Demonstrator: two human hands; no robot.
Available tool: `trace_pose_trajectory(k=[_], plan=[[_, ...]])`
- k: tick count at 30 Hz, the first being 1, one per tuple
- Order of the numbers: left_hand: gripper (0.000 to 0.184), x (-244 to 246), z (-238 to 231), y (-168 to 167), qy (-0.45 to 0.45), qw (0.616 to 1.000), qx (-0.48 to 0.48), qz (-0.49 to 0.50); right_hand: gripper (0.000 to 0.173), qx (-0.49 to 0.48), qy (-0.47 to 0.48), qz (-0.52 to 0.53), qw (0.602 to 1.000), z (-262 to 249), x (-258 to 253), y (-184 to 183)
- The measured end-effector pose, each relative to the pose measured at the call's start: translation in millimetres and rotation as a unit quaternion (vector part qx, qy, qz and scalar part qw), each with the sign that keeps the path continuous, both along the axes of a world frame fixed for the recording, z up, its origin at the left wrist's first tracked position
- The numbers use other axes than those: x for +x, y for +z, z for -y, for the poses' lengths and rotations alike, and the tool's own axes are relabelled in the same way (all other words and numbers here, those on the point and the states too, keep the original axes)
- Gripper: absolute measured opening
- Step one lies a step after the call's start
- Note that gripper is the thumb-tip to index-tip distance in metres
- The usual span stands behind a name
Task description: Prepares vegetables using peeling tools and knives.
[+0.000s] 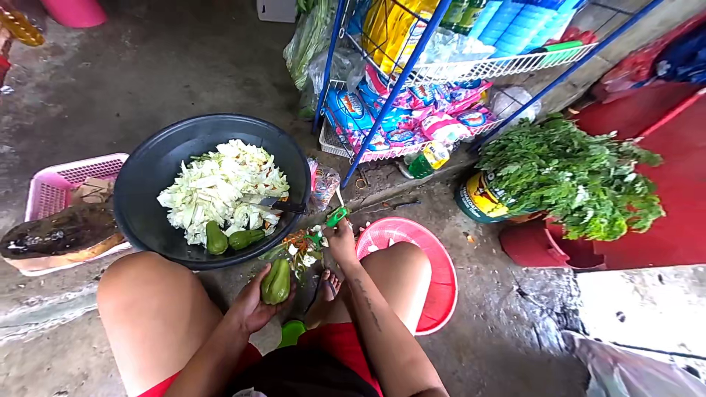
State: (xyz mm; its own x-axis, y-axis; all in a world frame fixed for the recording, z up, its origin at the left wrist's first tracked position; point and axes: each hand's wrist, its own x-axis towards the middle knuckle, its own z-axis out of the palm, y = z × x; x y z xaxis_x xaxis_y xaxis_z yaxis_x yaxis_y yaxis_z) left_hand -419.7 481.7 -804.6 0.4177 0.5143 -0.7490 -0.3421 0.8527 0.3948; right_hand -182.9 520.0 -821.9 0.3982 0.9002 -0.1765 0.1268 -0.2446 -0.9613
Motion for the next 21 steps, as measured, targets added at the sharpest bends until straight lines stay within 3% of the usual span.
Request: trace_pose_trajectory(k=[1,3,6,8,10,12,14,15,17,19,21], plan=[[0.053,0,-2,0,0.016,1.0,0.0,-0.002,0.044,0.032,0.005,0.017,0.999,4,-4,9],[0.05,2,-3,0,0.042,0.999,-0.005,-0.017,0.035,0.075,0.038,-0.066,0.994,18,-16,31],[0.049,6,-3,4,0.053,0.998,-0.008,-0.034,0.027,0.034,0.13,-0.253,0.958,38,-33,47],[0.051,5,-1,3,0.036,0.999,0.015,-0.023,0.026,0.0,0.182,-0.306,0.935,44,-40,45],[0.051,3,1,5,0.026,0.999,0.019,-0.019,0.024,-0.005,0.167,-0.333,0.928,39,-40,37],[0.05,1,4,7,0.015,0.999,0.013,-0.025,0.025,-0.005,0.103,-0.294,0.95,22,-27,23],[0.048,-1,6,6,0.006,1.0,0.007,-0.026,0.037,-0.031,0.06,-0.101,0.993,2,-5,5],[0.048,-1,6,7,0.006,1.0,0.006,-0.027,0.044,-0.05,0.055,0.019,0.997,-5,5,1],[0.051,-2,1,6,0.012,1.0,0.007,-0.026,0.046,-0.035,0.047,0.13,0.99,-7,7,7],[0.056,-1,-4,4,0.028,0.999,0.003,-0.037,0.039,0.038,0.053,0.099,0.993,5,-7,24],[0.059,1,-6,4,0.034,0.998,0.003,-0.051,0.033,0.077,0.092,-0.068,0.991,22,-23,42]])
